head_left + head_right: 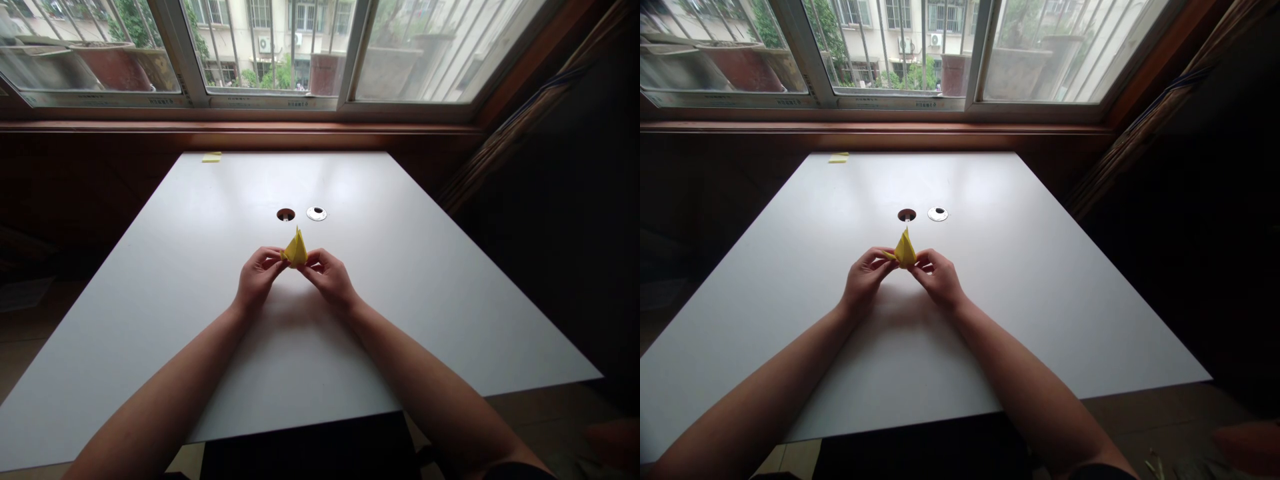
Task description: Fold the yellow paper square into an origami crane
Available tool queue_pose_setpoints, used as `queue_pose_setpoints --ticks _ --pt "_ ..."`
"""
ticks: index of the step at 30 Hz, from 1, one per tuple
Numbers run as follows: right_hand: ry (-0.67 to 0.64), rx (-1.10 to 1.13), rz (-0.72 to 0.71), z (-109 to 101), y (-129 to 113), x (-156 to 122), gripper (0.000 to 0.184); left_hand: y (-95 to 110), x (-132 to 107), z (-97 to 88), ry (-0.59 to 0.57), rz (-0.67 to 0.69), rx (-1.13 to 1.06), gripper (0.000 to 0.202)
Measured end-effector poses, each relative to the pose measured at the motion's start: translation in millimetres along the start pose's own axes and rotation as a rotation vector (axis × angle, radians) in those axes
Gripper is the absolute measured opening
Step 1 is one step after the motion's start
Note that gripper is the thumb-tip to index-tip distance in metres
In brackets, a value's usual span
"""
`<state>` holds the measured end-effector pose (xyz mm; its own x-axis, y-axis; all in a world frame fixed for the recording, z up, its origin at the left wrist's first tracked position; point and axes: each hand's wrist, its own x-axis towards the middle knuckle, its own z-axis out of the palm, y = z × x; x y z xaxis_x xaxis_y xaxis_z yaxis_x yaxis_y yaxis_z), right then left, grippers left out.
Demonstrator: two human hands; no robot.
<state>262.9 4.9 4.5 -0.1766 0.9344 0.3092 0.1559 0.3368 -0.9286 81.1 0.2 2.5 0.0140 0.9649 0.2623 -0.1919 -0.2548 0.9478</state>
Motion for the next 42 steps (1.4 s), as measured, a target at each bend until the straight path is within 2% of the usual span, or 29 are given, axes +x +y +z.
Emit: queue_pose_setpoints --ticks 7,15,27,42 --pt "-0.021 0.024 0.019 0 0 0 0.027 -2 2 -3.2 0.018 -0.052 0.013 0.030" --pt "-0.015 0.105 0.073 -1 7 1 0.030 1 0 -1.0 -0.018 0.091 0.096 0.021" --pt "-0.029 0.115 0.073 1 6 0 0.030 2 -1 -5.4 -0.073 0.115 0.223 0.017" --pt "0.003 0.097 0.022 2 10 1 0.033 -2 1 -3.3 -0.061 0.116 0.137 0.018"
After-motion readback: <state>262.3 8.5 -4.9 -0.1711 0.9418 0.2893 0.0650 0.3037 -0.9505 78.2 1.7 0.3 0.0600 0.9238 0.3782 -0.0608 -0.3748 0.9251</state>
